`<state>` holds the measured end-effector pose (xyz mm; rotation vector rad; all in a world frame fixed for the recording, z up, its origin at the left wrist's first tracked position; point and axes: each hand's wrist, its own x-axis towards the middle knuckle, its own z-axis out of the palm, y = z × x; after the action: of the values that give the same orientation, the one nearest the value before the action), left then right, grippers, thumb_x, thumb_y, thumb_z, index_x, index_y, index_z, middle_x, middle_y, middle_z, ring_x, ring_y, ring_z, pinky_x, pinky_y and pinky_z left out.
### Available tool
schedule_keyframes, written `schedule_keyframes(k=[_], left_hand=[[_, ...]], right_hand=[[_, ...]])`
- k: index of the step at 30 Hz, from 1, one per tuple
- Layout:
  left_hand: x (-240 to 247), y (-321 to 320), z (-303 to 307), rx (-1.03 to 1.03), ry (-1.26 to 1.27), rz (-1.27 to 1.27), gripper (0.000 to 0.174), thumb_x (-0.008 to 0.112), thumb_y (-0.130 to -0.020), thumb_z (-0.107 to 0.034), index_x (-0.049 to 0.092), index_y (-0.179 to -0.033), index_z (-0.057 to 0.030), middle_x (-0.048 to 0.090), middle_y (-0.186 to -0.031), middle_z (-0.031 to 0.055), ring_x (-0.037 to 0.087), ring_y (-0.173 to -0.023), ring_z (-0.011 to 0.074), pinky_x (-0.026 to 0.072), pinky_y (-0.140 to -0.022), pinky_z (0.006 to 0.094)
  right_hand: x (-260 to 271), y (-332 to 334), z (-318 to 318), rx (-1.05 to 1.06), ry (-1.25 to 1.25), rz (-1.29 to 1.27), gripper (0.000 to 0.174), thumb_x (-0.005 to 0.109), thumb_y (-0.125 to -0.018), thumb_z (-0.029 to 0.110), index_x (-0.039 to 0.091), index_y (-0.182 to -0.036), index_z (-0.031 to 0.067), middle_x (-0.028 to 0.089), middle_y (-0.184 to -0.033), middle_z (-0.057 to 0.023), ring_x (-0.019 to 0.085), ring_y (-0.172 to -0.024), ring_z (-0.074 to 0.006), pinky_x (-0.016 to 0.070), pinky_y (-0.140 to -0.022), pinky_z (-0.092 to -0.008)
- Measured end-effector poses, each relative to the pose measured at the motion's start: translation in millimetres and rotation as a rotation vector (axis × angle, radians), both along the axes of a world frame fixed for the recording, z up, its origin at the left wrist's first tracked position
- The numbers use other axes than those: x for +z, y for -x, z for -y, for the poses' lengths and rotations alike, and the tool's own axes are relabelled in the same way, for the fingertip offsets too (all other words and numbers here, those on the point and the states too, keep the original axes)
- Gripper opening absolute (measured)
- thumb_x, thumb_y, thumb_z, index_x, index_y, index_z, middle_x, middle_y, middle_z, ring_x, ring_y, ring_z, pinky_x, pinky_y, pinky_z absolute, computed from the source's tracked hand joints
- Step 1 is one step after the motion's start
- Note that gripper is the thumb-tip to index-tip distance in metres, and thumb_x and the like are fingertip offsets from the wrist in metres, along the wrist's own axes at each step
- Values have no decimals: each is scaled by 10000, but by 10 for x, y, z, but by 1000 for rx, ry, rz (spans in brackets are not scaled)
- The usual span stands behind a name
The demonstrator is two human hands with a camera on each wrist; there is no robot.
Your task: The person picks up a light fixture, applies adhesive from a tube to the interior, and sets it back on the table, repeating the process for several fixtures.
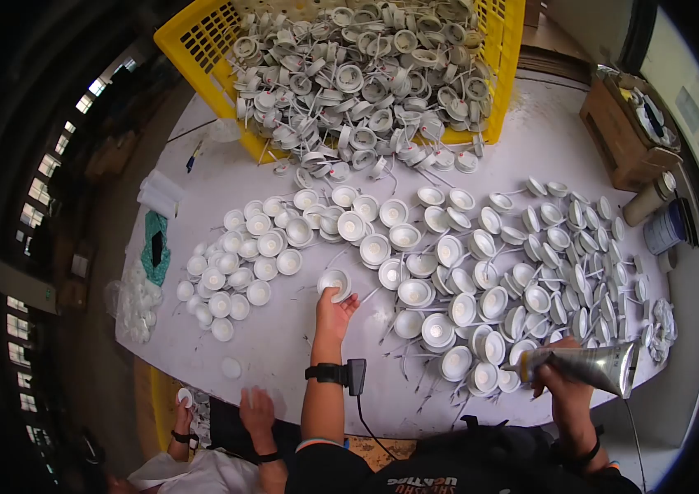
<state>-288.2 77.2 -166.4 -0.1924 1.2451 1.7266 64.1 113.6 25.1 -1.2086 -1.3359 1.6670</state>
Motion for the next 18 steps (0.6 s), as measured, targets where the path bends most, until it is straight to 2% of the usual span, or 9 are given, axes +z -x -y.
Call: schedule_keyframes(k=[4, 6, 7, 9, 10, 12, 13, 15, 18], left_hand=[[691, -824, 352, -281, -220, 53, 409, 422, -732, -173, 377, -1096, 9, 512, -992, 200, 553, -731, 225, 466, -610, 288], [918, -1230, 508, -436, -317, 69, 456, 407, -760, -218, 330, -1154, -1, 488, -1031, 219, 543, -783, 235, 457, -620, 290], [1036, -1392, 568, -553, -420, 46, 504, 392, -788, -262, 284, -1212, -12, 464, -1071, 238, 533, -835, 245, 447, -630, 291], [1305, -1764, 593, -563, -516, 177, 542, 354, -810, -325, 233, -1244, -24, 448, -1098, 223, 507, -894, 250, 433, -650, 300], [1412, -1939, 605, -555, -604, 287, 583, 316, -832, -389, 182, -1277, -36, 431, -1124, 208, 480, -953, 256, 418, -670, 309], [1563, -2214, 635, -539, -520, 308, 596, 270, -833, -431, 185, -1277, -42, 423, -1131, 193, 468, -957, 255, 406, -651, 338], [1605, -2307, 647, -515, -439, 324, 616, 225, -833, -472, 188, -1277, -47, 416, -1137, 178, 456, -962, 254, 393, -631, 367], [1639, -2422, 679, -552, -491, 357, 582, 226, -845, -428, 187, -1274, -37, 385, -1174, 141, 444, -979, 259, 394, -683, 390], [1679, -2547, 712, -651, -513, 458, 544, 229, -850, -403, 211, -1265, -52, 379, -1184, 127, 441, -989, 279, 396, -759, 438]], right_hand=[[92, -181, 108, 97, -116, -52, 216, 599, -723, 122, 489, -869, 8, 501, -746, -81, 521, -540, -121, 434, -447, -205], [211, -248, 149, 132, -200, -68, 189, 588, -738, 114, 524, -887, 17, 479, -813, -75, 522, -565, -111, 440, -461, -200], [245, -260, 194, 50, -151, -69, 277, 634, -701, 212, 519, -832, -4, 503, -749, -83, 516, -557, -148, 428, -466, -238], [331, -392, 192, 141, -172, 103, 237, 640, -691, 226, 555, -796, 31, 542, -749, -52, 509, -649, -157, 418, -573, -277], [371, -437, 165, 132, -171, 109, 237, 640, -691, 226, 555, -796, 31, 542, -749, -52, 509, -649, -157, 418, -573, -277], [425, -495, 120, 324, -619, 330, 206, 646, -678, 226, 576, -771, 56, 569, -756, -27, 493, -707, -164, 393, -642, -298], [424, -506, 140, 322, -620, 328, 206, 646, -678, 226, 576, -771, 56, 569, -756, -27, 493, -707, -164, 393, -642, -298], [421, -518, 169, 224, -744, 258, 201, 646, -671, 214, 573, -775, 58, 566, -749, -34, 501, -692, -167, 401, -627, -295], [500, -550, 169, 269, -784, 322, 166, 645, -666, 173, 573, -773, 68, 559, -744, -33, 507, -699, -175, 404, -631, -300]])
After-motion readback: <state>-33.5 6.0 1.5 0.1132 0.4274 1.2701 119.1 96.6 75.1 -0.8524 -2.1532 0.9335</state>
